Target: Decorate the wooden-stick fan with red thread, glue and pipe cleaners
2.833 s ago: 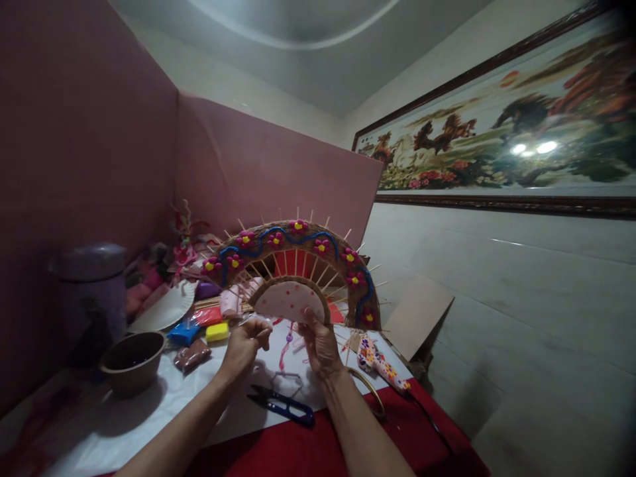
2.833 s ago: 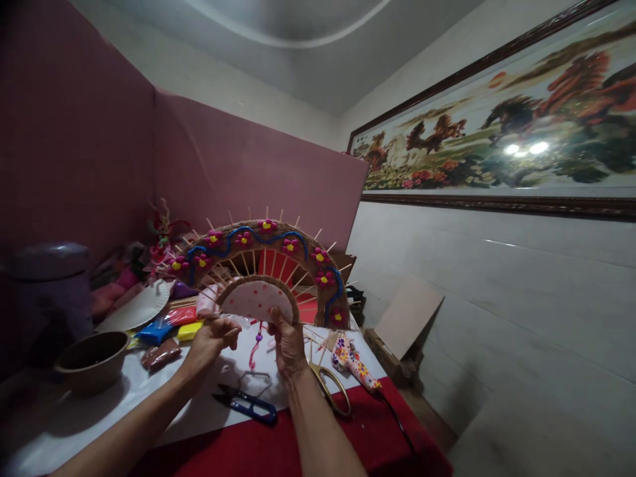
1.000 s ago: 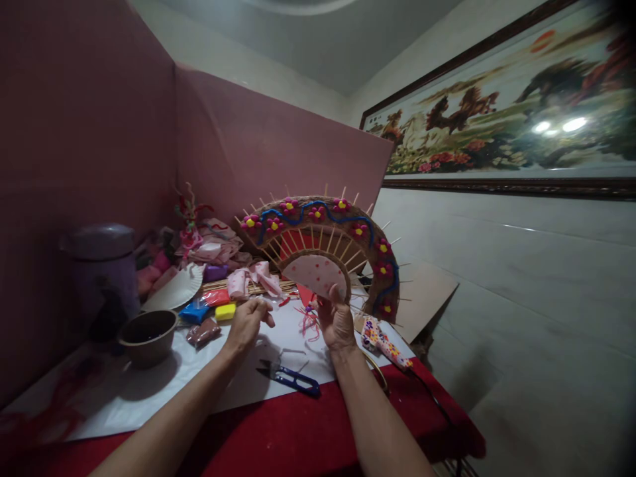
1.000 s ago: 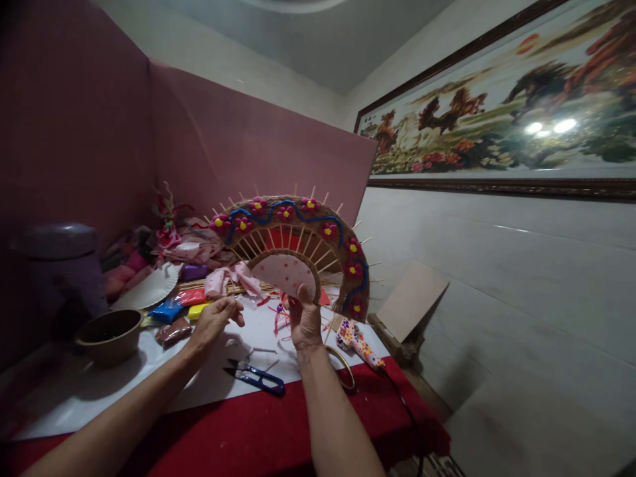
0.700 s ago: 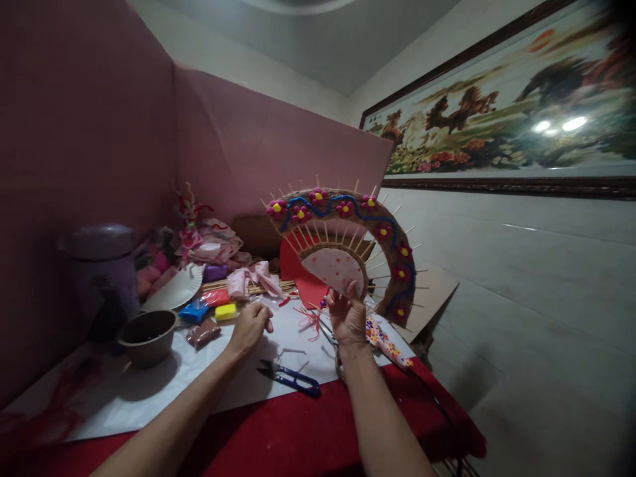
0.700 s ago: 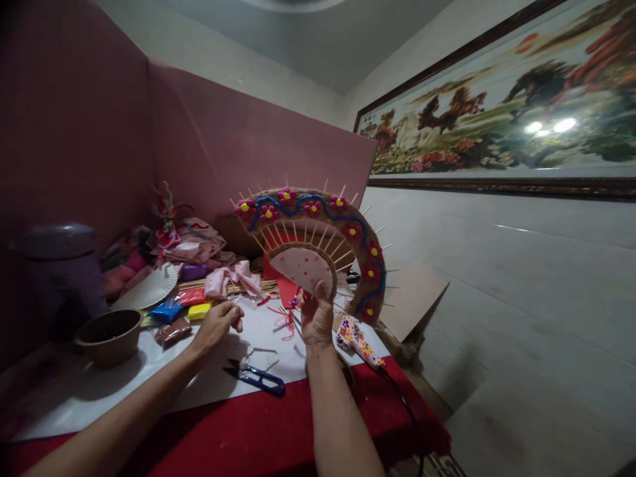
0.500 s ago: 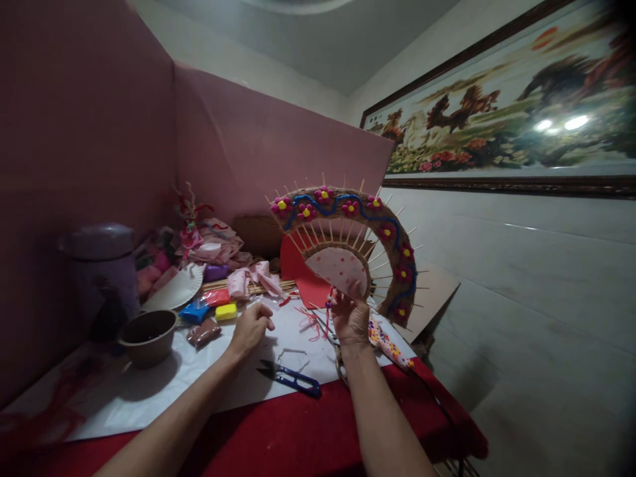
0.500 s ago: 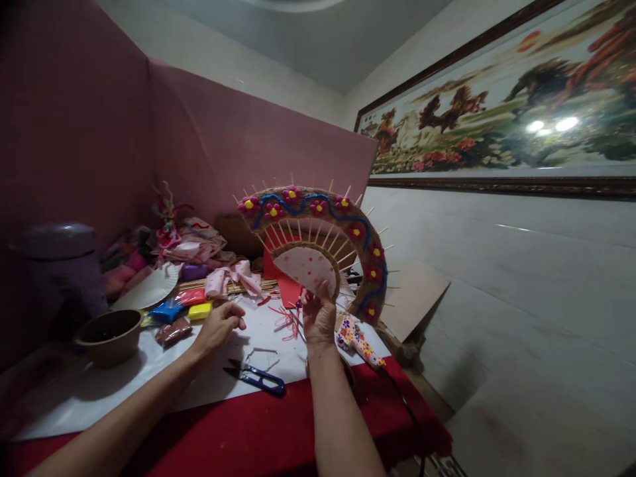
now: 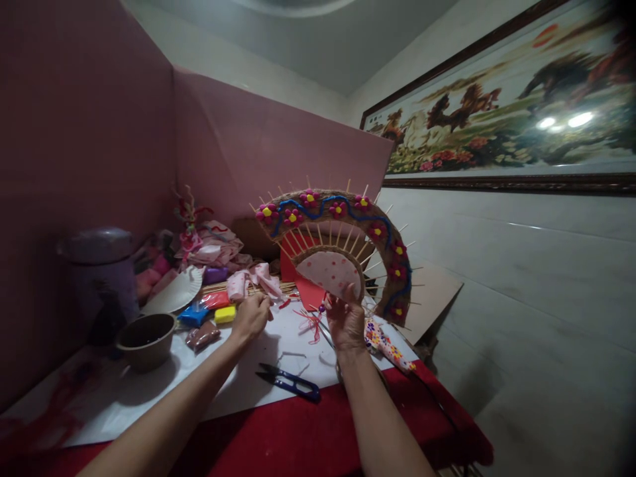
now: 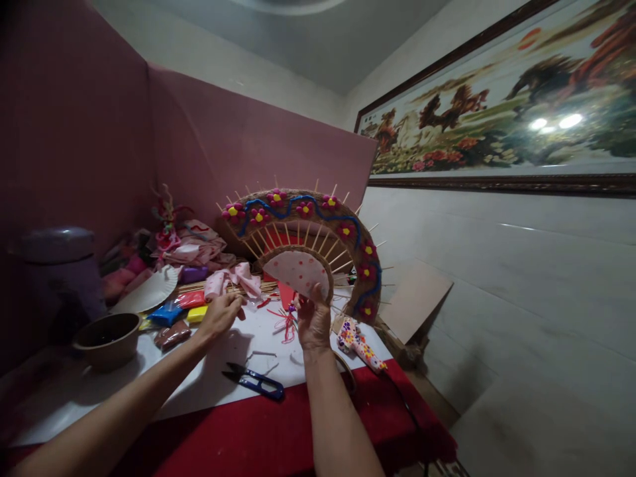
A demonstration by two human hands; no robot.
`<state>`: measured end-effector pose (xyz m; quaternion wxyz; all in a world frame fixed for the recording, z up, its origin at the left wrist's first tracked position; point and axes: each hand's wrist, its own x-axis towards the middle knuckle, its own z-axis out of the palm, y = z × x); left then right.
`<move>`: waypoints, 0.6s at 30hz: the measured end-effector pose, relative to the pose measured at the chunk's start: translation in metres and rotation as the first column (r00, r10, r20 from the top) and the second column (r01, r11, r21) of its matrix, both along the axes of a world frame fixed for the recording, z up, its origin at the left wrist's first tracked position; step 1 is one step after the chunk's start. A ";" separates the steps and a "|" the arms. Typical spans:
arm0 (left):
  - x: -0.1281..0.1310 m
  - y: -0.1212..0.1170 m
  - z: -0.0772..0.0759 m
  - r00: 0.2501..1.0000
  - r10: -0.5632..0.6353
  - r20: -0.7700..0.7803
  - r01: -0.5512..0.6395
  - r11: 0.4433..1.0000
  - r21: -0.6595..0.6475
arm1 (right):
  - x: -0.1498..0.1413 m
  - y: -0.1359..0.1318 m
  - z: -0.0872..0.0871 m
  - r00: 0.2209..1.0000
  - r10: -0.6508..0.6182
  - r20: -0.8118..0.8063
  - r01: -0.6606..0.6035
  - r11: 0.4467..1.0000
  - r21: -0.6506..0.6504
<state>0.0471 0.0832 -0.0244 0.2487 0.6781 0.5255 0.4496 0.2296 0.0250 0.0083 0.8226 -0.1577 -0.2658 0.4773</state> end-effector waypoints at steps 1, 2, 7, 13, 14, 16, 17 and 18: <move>0.001 0.009 0.008 0.999 0.013 -0.034 -0.013 1.000 0.006 | -0.001 -0.001 0.001 1.000 -0.008 0.003 0.008 1.000 -0.009; 0.002 0.019 0.017 0.997 0.027 -0.071 -0.026 1.000 0.011 | -0.002 -0.001 0.002 1.000 -0.010 0.005 0.010 1.000 -0.016; 0.009 0.078 0.055 0.961 0.146 -0.233 -0.130 0.988 0.083 | -0.005 -0.002 0.002 0.999 -0.004 -0.051 0.003 1.000 -0.011; 0.028 0.140 0.057 0.891 0.089 -0.445 -0.101 0.995 -0.004 | -0.004 0.000 -0.002 0.990 -0.118 -0.080 0.109 0.989 -0.104; 0.032 0.148 0.055 0.880 0.081 -0.467 -0.105 0.994 -0.025 | -0.004 0.000 -0.002 0.986 -0.138 -0.091 0.127 0.985 -0.119; 0.039 0.161 0.051 0.864 0.062 -0.500 -0.106 0.992 -0.061 | -0.003 0.000 -0.001 0.977 -0.181 -0.116 0.165 0.977 -0.134; 0.043 0.166 0.050 0.858 0.049 -0.512 -0.100 0.992 -0.072 | -0.003 0.001 -0.001 0.973 -0.197 -0.123 0.180 0.974 -0.140; 0.046 0.170 0.049 0.855 0.035 -0.518 -0.087 0.993 -0.076 | -0.003 0.001 0.000 0.969 -0.212 -0.125 0.193 0.970 -0.147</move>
